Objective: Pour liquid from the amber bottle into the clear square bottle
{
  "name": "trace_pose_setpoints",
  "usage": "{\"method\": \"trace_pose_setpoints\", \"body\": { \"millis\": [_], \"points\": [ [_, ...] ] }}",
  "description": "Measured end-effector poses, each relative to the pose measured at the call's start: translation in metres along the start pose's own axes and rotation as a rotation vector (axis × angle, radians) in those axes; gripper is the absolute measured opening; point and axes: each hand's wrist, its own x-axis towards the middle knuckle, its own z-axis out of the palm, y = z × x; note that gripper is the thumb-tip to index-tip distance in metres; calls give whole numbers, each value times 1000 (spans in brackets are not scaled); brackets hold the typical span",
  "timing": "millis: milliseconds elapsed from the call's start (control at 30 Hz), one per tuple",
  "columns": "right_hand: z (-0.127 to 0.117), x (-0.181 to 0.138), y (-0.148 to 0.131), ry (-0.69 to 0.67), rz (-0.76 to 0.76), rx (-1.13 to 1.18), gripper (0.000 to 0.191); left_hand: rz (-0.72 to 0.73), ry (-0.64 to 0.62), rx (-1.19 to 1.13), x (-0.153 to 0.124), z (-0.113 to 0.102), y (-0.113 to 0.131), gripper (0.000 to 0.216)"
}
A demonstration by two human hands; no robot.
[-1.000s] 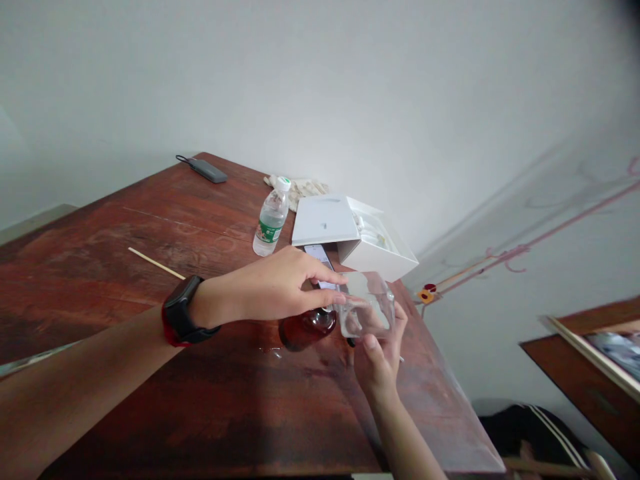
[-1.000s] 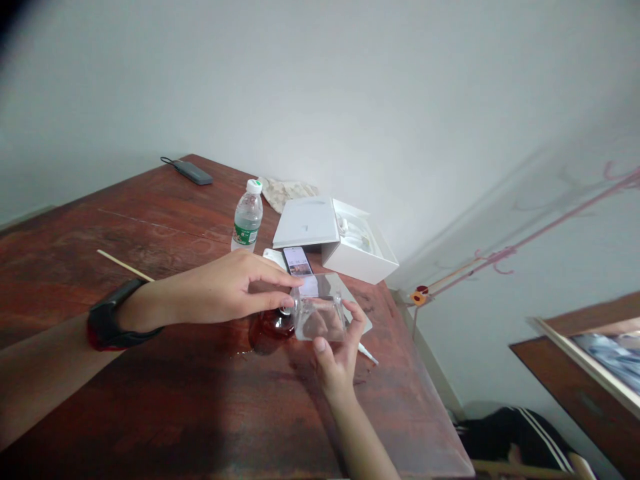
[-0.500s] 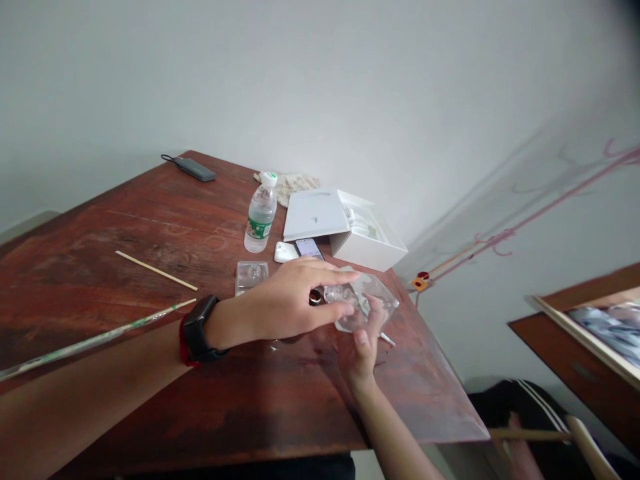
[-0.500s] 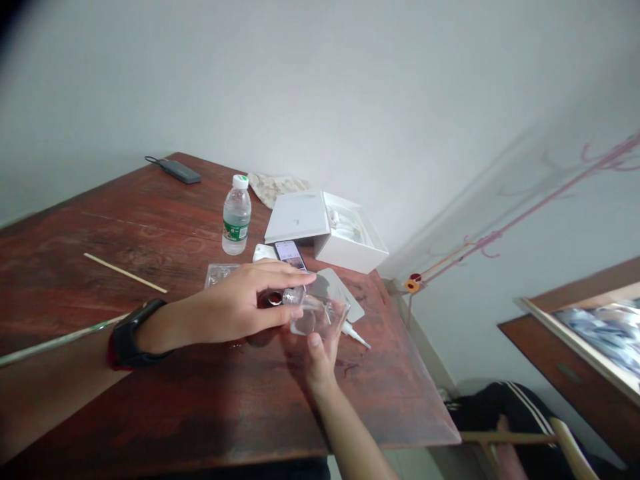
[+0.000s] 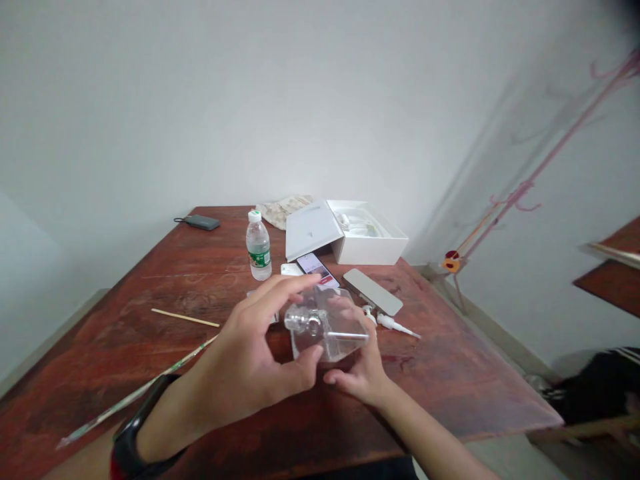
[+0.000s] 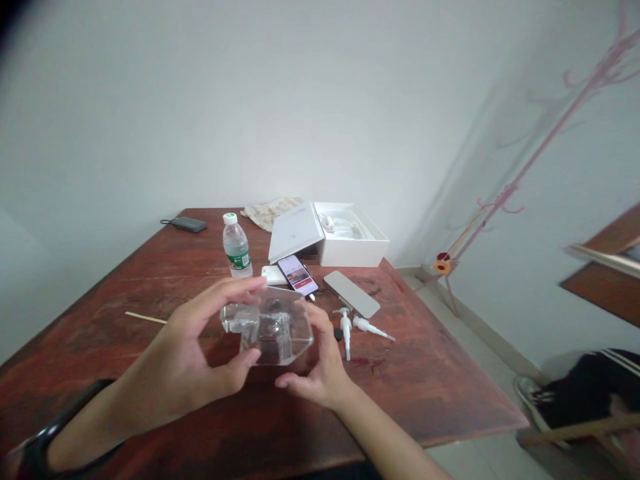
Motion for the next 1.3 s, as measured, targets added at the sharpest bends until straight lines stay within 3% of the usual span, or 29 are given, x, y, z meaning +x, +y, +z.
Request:
{"method": "trace_pose_setpoints", "body": {
  "millis": [100,233,300,400,533,733,867,1033,1133,1300],
  "points": [
    [-6,2,0,-2,-33,-57,73,-113,67,169,-21,-35,-13,58],
    [-13,5,-1,36,-24,-129,24,-308,94,342,-44,-85,-54,62],
    [-14,7,-2,26,-27,-121,15,-397,85,375,-49,-103,-78,68],
    [-11,9,-3,39,-55,-113,17,-503,41,379,-49,-114,-113,74],
    [-9,11,-4,92,-116,-108,22,-549,41,405,-39,-108,-152,74],
    [-12,9,-6,40,-49,-92,22,-578,-36,553,-11,-88,-186,67],
    [-16,10,-11,-95,8,-52,21,-627,-88,578,-1,-73,-201,63],
    [-19,17,-22,-243,-3,-3,20,-617,-89,559,-2,-61,-217,72],
    [-19,19,-25,-349,-46,-3,15,-610,-125,562,-1,-58,-221,74],
    [-20,17,-24,-414,-47,-39,10,-591,-139,603,1,-54,-220,74]
  ]
}}
